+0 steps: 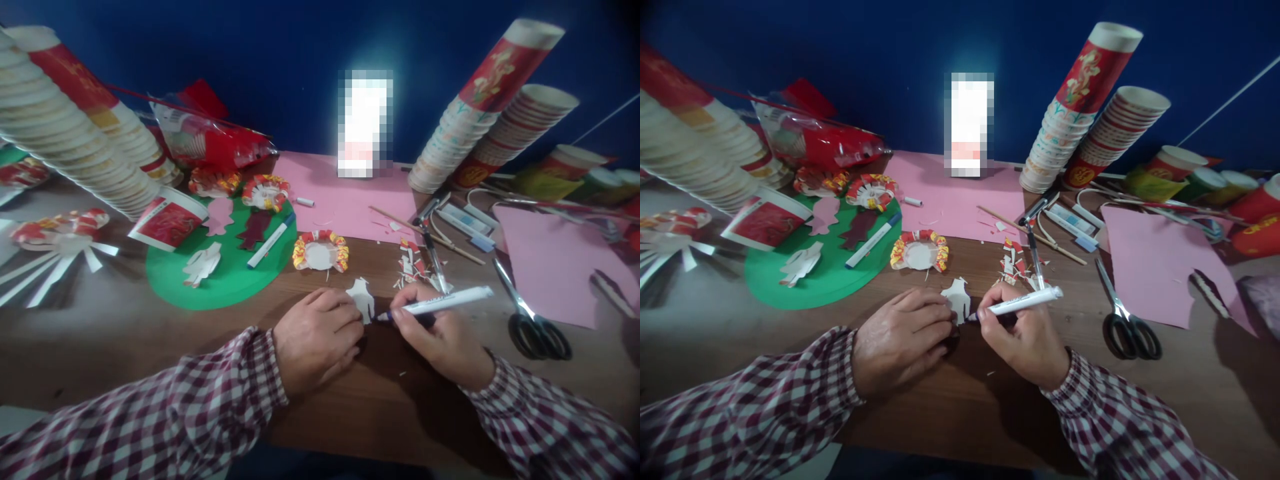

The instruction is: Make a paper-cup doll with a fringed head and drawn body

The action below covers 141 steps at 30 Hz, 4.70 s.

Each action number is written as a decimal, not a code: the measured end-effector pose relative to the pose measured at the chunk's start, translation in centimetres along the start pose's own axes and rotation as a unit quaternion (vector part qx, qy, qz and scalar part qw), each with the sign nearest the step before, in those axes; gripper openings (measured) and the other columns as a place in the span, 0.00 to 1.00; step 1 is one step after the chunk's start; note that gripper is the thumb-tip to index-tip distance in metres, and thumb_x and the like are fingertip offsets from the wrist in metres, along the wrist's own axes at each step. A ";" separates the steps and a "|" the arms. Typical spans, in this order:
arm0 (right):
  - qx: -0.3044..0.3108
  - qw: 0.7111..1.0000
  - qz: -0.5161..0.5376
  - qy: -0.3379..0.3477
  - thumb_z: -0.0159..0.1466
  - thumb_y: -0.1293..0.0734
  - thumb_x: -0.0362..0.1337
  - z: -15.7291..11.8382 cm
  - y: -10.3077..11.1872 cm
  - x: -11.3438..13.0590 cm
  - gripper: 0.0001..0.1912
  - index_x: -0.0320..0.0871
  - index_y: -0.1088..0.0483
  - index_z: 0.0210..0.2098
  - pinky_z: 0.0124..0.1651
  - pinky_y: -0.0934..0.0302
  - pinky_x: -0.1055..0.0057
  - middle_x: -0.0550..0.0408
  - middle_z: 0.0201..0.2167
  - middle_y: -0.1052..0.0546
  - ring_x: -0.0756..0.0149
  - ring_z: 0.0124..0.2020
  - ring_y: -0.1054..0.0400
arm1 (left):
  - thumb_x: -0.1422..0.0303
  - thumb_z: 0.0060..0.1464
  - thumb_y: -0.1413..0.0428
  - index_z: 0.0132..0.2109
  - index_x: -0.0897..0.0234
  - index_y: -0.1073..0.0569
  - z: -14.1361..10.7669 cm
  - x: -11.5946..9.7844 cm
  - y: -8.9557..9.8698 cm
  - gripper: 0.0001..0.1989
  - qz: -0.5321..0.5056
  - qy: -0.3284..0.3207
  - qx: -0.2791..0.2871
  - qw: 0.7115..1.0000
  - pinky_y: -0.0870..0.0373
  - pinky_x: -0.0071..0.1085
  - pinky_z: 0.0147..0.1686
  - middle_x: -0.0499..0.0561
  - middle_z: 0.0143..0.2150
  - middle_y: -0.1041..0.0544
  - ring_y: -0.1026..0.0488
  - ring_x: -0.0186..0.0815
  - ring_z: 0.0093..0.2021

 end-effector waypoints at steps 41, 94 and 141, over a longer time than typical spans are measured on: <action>-0.050 0.994 -0.083 0.050 0.62 0.38 0.35 -2.9 -0.7 2.0 0.01 0.46 0.35 0.34 0.26 0.39 0.76 0.61 0.24 0.28 0.72 0.22 0.33 | 0.67 0.59 0.50 0.43 0.67 0.30 -0.2 -0.1 0.0 0.09 0.010 0.011 -0.002 1.000 0.37 0.42 0.52 0.52 0.44 0.27 0.35 0.42 0.50; -0.014 0.996 -0.086 0.003 0.64 0.38 0.39 -2.9 -1.2 1.5 0.05 0.46 0.33 0.34 0.27 0.37 0.75 0.58 0.25 0.25 0.69 0.23 0.30 | 0.67 0.60 0.51 0.43 0.66 0.29 -0.1 -0.2 0.1 0.09 0.015 0.011 -0.004 1.000 0.35 0.42 0.52 0.53 0.43 0.26 0.35 0.42 0.50; -0.059 0.996 0.037 -0.055 0.62 0.37 0.37 -2.2 -0.3 0.3 0.03 0.45 0.35 0.37 0.21 0.41 0.76 0.60 0.22 0.33 0.72 0.20 0.39 | 0.68 0.60 0.53 0.42 0.67 0.29 -0.1 -0.1 0.2 0.10 0.040 0.003 -0.001 0.999 0.38 0.42 0.54 0.52 0.44 0.26 0.35 0.42 0.52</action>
Point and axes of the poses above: each hand's wrist, its own z-axis towards the middle knuckle, its own y-axis out of the back of the hand, x = y × z, the point moved 5 cm from there along z, towards the middle knuckle
